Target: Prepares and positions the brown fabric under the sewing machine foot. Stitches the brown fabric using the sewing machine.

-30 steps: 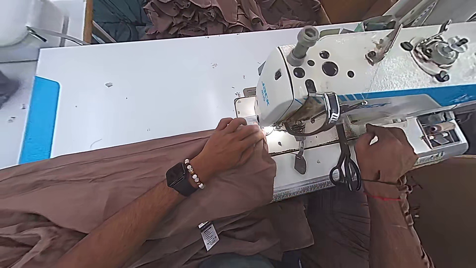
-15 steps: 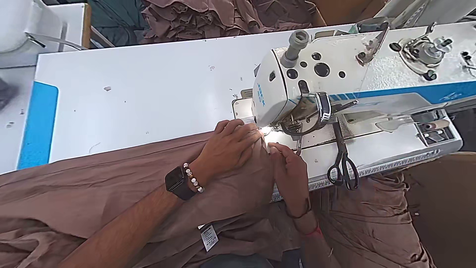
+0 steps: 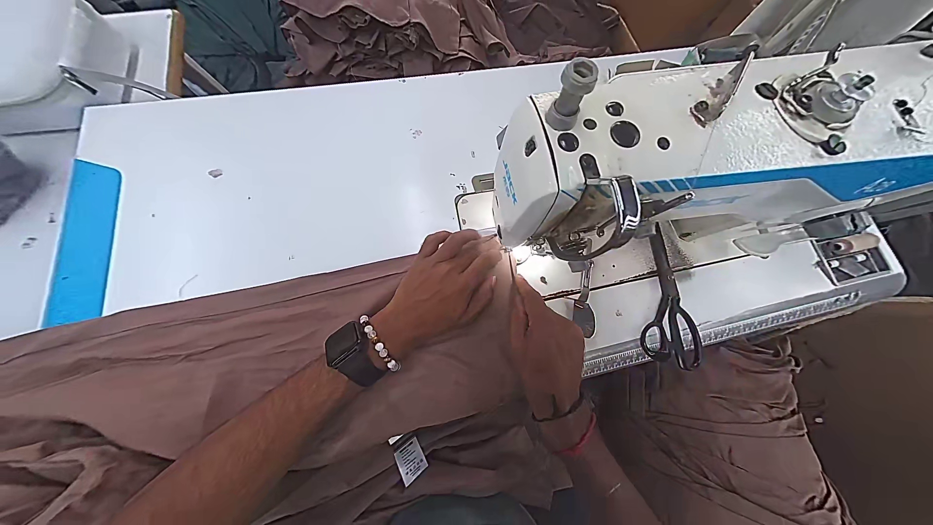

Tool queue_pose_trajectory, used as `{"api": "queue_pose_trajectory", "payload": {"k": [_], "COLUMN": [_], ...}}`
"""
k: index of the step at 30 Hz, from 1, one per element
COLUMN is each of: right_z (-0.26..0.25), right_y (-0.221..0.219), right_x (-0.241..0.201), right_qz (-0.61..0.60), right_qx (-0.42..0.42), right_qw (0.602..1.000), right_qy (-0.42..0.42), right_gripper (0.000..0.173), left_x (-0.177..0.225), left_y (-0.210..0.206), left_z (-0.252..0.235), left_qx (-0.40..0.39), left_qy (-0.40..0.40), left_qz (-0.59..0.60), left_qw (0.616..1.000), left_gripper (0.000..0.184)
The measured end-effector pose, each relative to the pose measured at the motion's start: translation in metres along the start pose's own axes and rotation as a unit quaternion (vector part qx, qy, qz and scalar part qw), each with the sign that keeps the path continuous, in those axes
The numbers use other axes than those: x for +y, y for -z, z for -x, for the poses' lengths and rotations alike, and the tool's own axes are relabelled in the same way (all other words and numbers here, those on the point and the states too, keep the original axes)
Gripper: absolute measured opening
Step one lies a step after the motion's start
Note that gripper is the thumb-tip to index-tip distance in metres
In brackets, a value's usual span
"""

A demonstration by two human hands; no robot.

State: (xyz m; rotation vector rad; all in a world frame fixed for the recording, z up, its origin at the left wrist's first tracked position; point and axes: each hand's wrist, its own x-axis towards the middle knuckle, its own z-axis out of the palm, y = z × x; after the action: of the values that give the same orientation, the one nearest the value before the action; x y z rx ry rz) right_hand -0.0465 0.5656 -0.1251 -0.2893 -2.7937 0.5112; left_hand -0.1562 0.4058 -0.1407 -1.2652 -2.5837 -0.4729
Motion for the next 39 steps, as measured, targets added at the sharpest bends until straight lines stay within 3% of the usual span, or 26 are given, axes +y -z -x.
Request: {"api": "queue_pose_trajectory", "payload": {"k": [6,10,12,15,18,22,26,31,36,39], "right_z": [-0.020,-0.023,-0.022,-0.025,-0.032,-0.036,-0.031,-0.005,0.005,0.005], "right_y": [0.000,0.013,0.026,0.042,0.043,0.021,-0.006,-0.009,-0.013,-0.013], "right_x": [-0.003,0.016,0.035,0.067,0.088,0.067,0.036,0.028,0.026,0.023], "right_qz": [0.021,-0.097,-0.134,-0.055,-0.042,-0.041,-0.032,-0.041,0.005,0.013], "right_qx": [-0.059,-0.112,-0.073,0.036,0.009,-0.021,0.057,0.043,0.075,0.112], "right_qw": [0.998,0.989,0.988,0.997,0.999,0.998,0.994,0.982,0.985,0.987], "right_qy": [-0.029,-0.025,-0.033,-0.046,-0.013,0.040,0.084,0.182,0.156,0.115], "right_gripper": [0.038,0.037,0.029,0.024,0.029,0.022,0.022,0.034,0.035,0.028], "left_x": [0.004,0.018,0.014,0.010,0.006,-0.006,-0.014,-0.030,-0.043,-0.032], "left_y": [0.003,-0.004,-0.004,-0.003,-0.001,-0.001,0.001,0.005,0.005,0.005], "left_z": [-0.010,0.003,0.006,0.007,0.007,0.005,0.002,-0.005,-0.013,-0.013], "left_qx": [-0.020,-0.007,-0.007,-0.005,-0.007,-0.010,-0.016,-0.032,-0.037,-0.031], "left_qy": [0.030,0.045,0.022,0.007,-0.001,-0.031,-0.053,-0.090,-0.142,-0.126], "left_qz": [-0.049,0.018,0.047,0.058,0.062,0.072,0.074,0.072,0.051,0.042], "left_qw": [0.998,0.999,0.999,0.998,0.998,0.997,0.996,0.993,0.988,0.991], "left_gripper": [0.036,0.038,0.038,0.037,0.037,0.037,0.037,0.038,0.039,0.036]}}
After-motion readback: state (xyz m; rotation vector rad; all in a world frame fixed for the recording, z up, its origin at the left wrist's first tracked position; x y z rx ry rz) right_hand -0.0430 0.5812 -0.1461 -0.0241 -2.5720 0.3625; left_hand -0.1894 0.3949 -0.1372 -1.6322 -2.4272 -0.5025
